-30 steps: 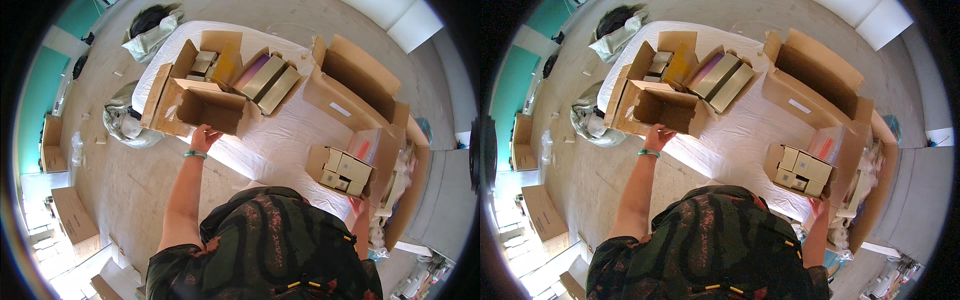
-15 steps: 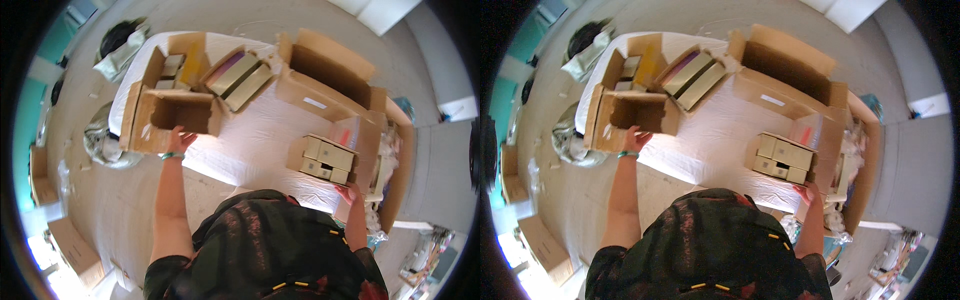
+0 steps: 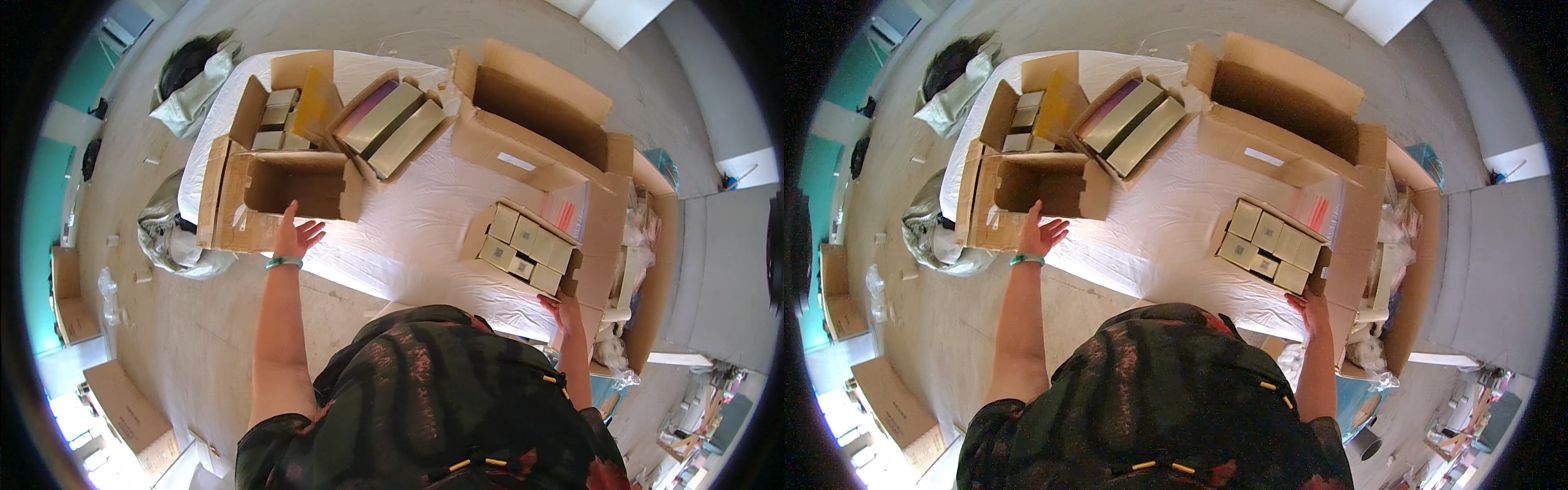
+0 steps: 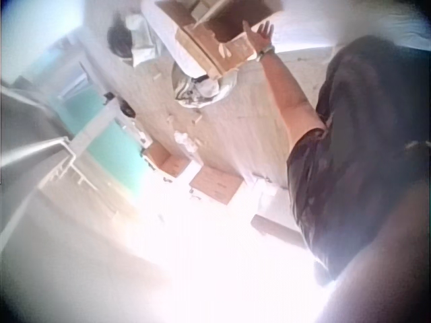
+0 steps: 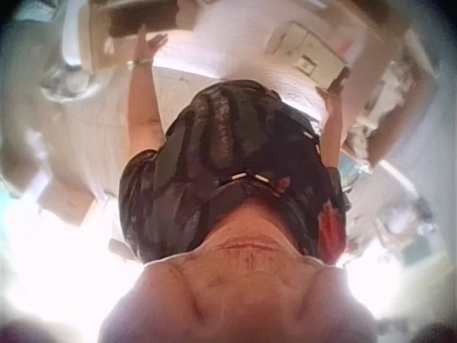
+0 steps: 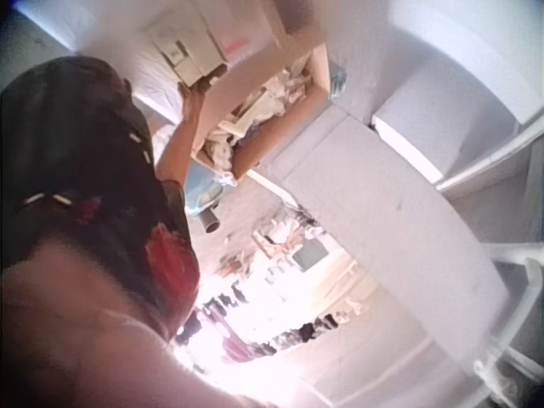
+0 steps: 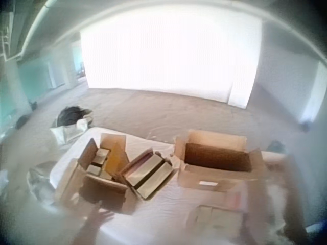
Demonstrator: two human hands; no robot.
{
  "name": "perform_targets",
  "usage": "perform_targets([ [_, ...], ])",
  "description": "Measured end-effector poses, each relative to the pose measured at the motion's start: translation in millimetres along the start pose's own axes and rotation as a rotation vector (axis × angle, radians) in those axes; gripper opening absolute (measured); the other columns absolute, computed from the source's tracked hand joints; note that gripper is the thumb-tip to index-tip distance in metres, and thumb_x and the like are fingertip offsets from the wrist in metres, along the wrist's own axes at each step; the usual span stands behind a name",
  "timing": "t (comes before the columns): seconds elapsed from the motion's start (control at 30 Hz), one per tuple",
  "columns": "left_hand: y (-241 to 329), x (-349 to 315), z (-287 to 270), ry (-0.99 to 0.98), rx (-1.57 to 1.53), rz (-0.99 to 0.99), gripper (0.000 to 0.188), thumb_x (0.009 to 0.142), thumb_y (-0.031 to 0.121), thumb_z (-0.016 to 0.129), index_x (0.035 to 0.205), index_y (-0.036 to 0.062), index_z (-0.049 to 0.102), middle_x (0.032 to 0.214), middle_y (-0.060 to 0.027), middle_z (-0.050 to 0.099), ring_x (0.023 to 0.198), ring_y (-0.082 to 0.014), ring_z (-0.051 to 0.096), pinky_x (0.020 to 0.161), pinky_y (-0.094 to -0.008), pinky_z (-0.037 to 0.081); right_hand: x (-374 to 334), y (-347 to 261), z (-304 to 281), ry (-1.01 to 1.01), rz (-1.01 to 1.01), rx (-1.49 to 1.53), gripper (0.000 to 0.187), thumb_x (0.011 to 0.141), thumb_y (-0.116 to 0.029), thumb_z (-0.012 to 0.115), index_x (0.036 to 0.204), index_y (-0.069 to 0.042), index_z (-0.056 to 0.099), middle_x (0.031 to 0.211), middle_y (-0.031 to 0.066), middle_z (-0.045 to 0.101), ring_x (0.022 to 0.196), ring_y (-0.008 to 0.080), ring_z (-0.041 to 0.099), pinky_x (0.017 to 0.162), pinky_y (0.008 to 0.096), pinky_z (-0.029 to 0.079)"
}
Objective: The person organizes small boxes and then places several plastic-wrapped white bottles into a larger cardboard box.
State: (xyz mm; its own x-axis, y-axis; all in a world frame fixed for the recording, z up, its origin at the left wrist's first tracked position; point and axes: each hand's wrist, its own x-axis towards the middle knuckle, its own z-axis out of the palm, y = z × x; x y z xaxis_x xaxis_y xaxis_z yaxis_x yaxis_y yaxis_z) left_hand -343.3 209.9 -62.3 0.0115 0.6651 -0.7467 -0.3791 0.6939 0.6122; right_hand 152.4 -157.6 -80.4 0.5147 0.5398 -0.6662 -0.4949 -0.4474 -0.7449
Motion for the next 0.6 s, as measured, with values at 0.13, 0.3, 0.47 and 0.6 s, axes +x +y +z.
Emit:
perform_targets([
  [0.13, 1.9, 14.1, -13.1, -0.115, -0.053, -0.005, 0.039, 0.083, 0.025, 0.054, 0.114, 0.0045, 0.041, 0.106, -0.0252, 0.050, 0.092, -0.0371, 0.057, 0.078, -0.0482, 0.052, 1.1, -4.8, 15.9, -0.011, -0.026, -0.035, 0.031, 0.094, -0.020, 0.043, 0.115, 0.003, 0.046, 0.100, 0.0171, 0.061, 0.084, 0.0291, 0.065, 0.069, 0.0348, 0.055],
  [0.3, 3.8, 11.6, -22.0, -0.083, -0.003, 0.067, 0.021, 0.084, 0.010, 0.044, 0.095, -0.0074, 0.047, 0.094, -0.0236, 0.056, 0.085, -0.0332, 0.060, 0.074, -0.0428, 0.055, 0.1, -17.6, 50.1, -0.081, -0.030, -0.063, 0.030, 0.095, -0.021, 0.042, 0.113, 0.002, 0.047, 0.102, 0.0176, 0.060, 0.087, 0.0310, 0.064, 0.073, 0.0363, 0.054],
  [0.47, 14.6, -26.5, -45.1, -0.130, -0.017, 0.099, 0.019, 0.084, 0.008, 0.043, 0.093, -0.0060, 0.052, 0.091, -0.0179, 0.060, 0.080, -0.0287, 0.062, 0.071, -0.0389, 0.055, -2.6, -19.7, 88.8, -0.133, 0.015, -0.127, 0.032, 0.093, -0.023, 0.048, 0.112, 0.002, 0.048, 0.100, 0.0143, 0.061, 0.085, 0.0263, 0.064, 0.072, 0.0354, 0.055],
  [0.6, 26.3, -58.1, -79.1, -0.139, -0.105, 0.185, 0.018, 0.085, 0.008, 0.046, 0.094, -0.0043, 0.054, 0.091, -0.0146, 0.062, 0.079, -0.0264, 0.063, 0.069, -0.0383, 0.055, -7.5, -12.1, 136.2, -0.236, 0.035, -0.197, 0.031, 0.091, -0.023, 0.052, 0.110, 0.002, 0.049, 0.092, 0.0093, 0.059, 0.079, 0.0213, 0.063, 0.071, 0.0353, 0.055],
])
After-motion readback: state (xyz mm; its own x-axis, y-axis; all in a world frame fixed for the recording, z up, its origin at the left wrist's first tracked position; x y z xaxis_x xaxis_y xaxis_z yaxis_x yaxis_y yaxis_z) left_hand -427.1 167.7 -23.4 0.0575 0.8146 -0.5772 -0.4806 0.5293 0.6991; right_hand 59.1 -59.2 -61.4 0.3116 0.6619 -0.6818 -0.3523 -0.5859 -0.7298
